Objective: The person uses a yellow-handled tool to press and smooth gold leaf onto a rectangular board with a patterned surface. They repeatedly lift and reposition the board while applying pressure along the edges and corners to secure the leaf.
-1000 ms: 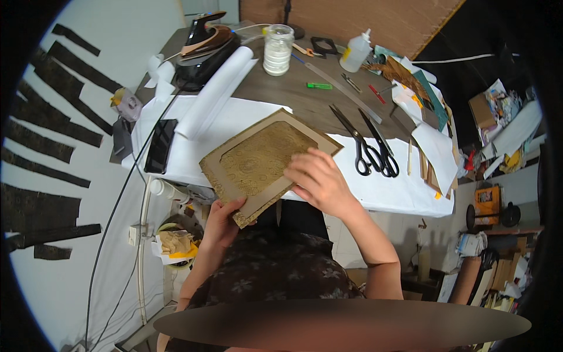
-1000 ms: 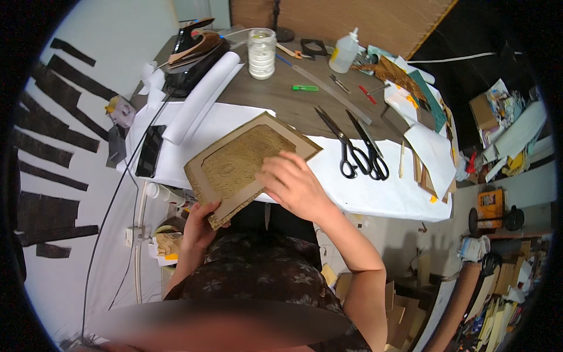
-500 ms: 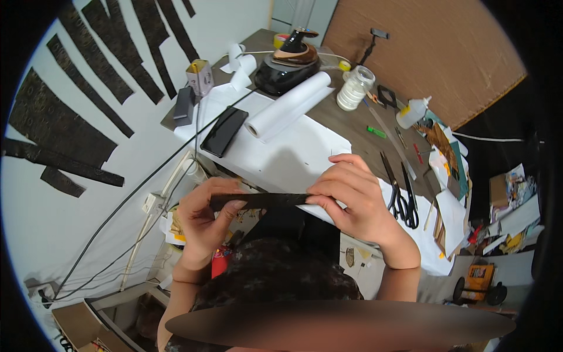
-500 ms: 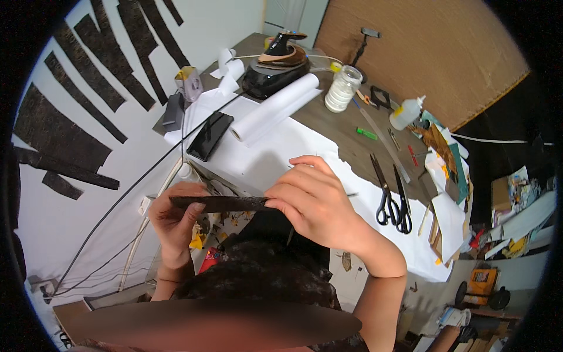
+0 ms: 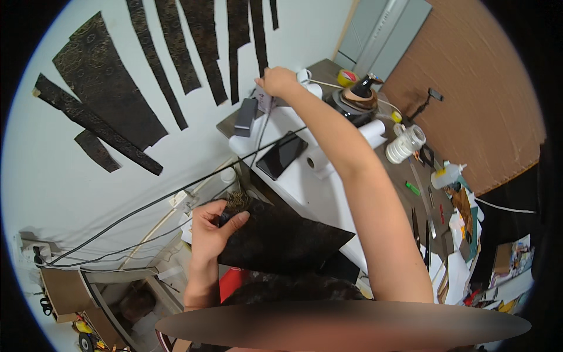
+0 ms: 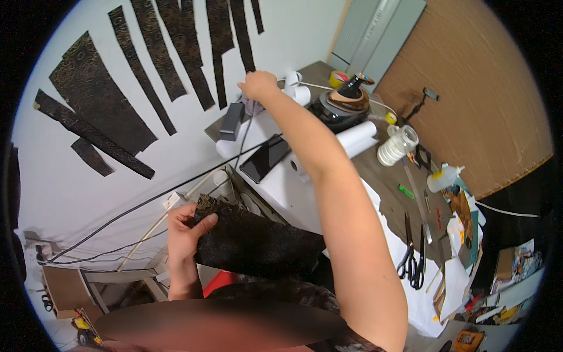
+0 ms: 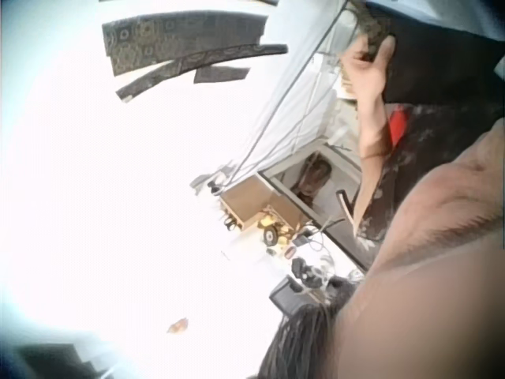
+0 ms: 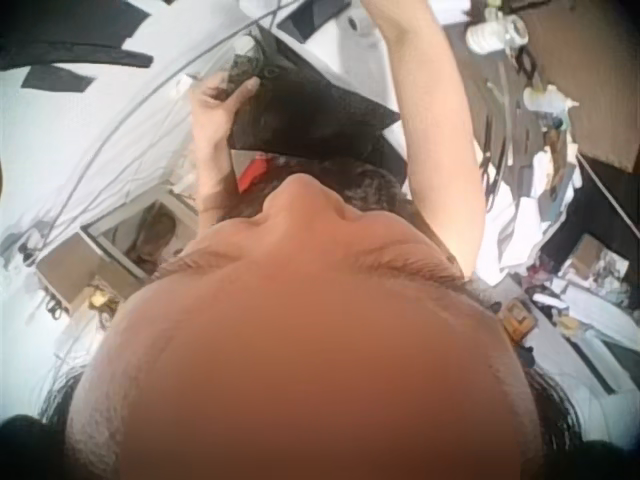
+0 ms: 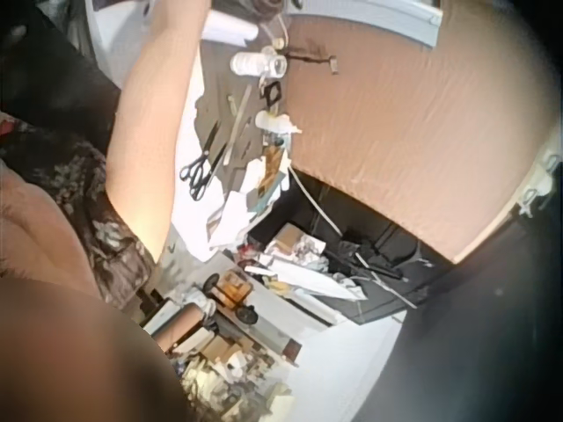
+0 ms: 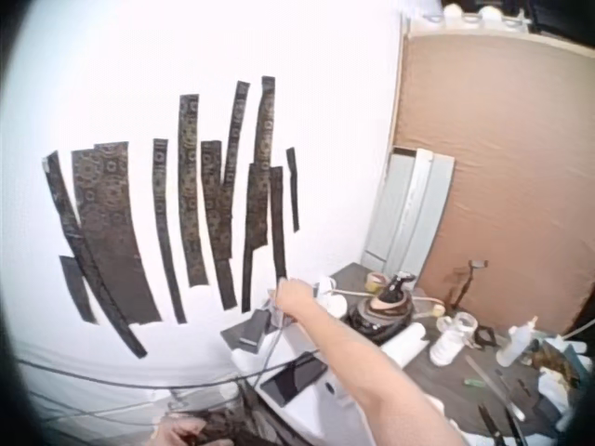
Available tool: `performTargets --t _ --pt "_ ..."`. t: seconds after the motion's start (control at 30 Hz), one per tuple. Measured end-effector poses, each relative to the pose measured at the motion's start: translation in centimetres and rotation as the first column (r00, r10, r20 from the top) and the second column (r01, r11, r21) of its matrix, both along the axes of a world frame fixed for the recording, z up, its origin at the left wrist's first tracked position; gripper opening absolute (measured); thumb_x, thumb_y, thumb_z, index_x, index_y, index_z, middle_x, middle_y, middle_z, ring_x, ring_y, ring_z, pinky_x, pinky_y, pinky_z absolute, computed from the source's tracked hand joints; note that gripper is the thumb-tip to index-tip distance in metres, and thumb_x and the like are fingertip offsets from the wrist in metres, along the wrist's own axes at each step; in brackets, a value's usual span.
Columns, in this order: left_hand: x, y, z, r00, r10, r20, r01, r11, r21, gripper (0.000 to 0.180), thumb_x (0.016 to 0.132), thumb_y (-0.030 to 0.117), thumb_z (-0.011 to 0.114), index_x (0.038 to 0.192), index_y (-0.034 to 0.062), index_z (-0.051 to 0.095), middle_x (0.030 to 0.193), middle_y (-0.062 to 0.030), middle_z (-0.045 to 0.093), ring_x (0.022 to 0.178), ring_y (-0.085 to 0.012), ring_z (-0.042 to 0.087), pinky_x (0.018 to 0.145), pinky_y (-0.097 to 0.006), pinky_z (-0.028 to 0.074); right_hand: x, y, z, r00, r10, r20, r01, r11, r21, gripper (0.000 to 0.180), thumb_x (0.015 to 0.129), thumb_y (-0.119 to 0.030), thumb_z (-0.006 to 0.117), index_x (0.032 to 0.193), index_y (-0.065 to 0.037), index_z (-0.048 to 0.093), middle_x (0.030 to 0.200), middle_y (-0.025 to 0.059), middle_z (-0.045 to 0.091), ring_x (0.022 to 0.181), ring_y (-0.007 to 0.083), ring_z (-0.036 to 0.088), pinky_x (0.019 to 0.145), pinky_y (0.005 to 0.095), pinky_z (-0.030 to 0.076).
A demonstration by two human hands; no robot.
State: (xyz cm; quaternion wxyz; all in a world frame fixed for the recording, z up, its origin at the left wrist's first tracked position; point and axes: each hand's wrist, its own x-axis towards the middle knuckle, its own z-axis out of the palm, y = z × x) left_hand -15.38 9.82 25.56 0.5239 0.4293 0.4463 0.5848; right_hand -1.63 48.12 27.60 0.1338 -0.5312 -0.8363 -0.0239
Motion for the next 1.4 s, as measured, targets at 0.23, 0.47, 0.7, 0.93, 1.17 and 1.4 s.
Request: performTargets --t 0.23,0.47,0.7,0.93,1.17,1.4 --pt "-1.1 0.6 -1.6 0.999 0.046 -0.028 -0.047 0.999 -0.027 0.007 0.089 0.002 0.077 0.091 -0.0033 0.073 0.075 0.0047 0.067 0.067 -0.0014 0.053 0.060 -0.020 0.041 -0.1 3.0 0.3 1.000 -0.024 0.015 0.024 1.000 -0.019 0.024 0.086 -0.019 0.066 0.093 0.001 0.077 0.101 0.0255 0.074 0.099 0.0390 0.072 0.088 0.0455 0.058" --pt "1.3 0.7 -0.4 0.948 -0.045 -0.316 0.090 0.988 0.129 0.016 0.086 0.007 0.081 0.088 -0.0050 0.071 0.073 -0.0010 0.068 0.068 -0.0046 0.055 0.061 -0.024 0.046 6.5 1.8 7.4 0.892 -0.049 -0.449 0.124 0.983 0.139 0.039 0.092 -0.036 0.070 0.088 0.002 0.076 0.070 0.0134 0.071 0.072 0.0290 0.070 0.072 0.0396 0.057" --pt "6.7 2.2 -3.0 0.925 -0.173 -0.339 0.249 0.949 0.195 0.020 0.086 0.013 0.082 0.089 -0.0038 0.072 0.076 -0.0032 0.071 0.076 -0.0069 0.060 0.071 -0.027 0.051 12.1 -10.1 20.4 0.108 0.553 -0.826 -0.340 0.802 0.492 0.030 0.108 -0.024 0.053 0.102 0.001 0.068 0.088 0.0023 0.068 0.073 0.0095 0.055 0.066 0.0250 0.042" --pt "8.1 8.7 -4.9 0.906 -0.422 0.014 0.420 0.904 0.077 0.019 0.091 0.007 0.076 0.106 -0.0027 0.072 0.095 -0.0039 0.075 0.080 -0.0089 0.067 0.073 -0.024 0.053 17.8 -32.5 29.0 0.273 0.633 -0.724 -0.261 0.773 0.578 0.038 0.106 -0.030 0.056 0.123 0.003 0.063 0.077 -0.0066 0.055 0.057 -0.0005 0.038 0.050 0.0145 0.029" --pt "7.0 11.1 0.8 0.906 -0.413 -0.087 0.421 0.899 0.118 0.014 0.091 0.002 0.074 0.102 -0.0053 0.072 0.094 -0.0050 0.076 0.081 -0.0073 0.067 0.074 -0.025 0.053 29.7 -42.7 17.7 0.451 0.304 -0.839 -0.019 0.943 0.332 0.044 0.106 -0.035 0.054 0.123 0.005 0.063 0.074 -0.0064 0.046 0.059 0.0024 0.032 0.053 0.0202 0.023" --pt "9.8 8.6 7.9 0.782 -0.494 -0.380 0.593 0.778 0.207 0.012 0.089 0.007 0.078 0.095 -0.0030 0.074 0.083 0.0014 0.070 0.076 -0.0033 0.058 0.071 -0.023 0.047 28.4 -45.6 7.5 0.742 0.183 -0.645 0.091 0.925 0.368 0.024 0.083 -0.004 0.080 0.106 -0.001 0.075 0.082 0.0070 0.069 0.063 0.0109 0.055 0.053 0.0222 0.037"
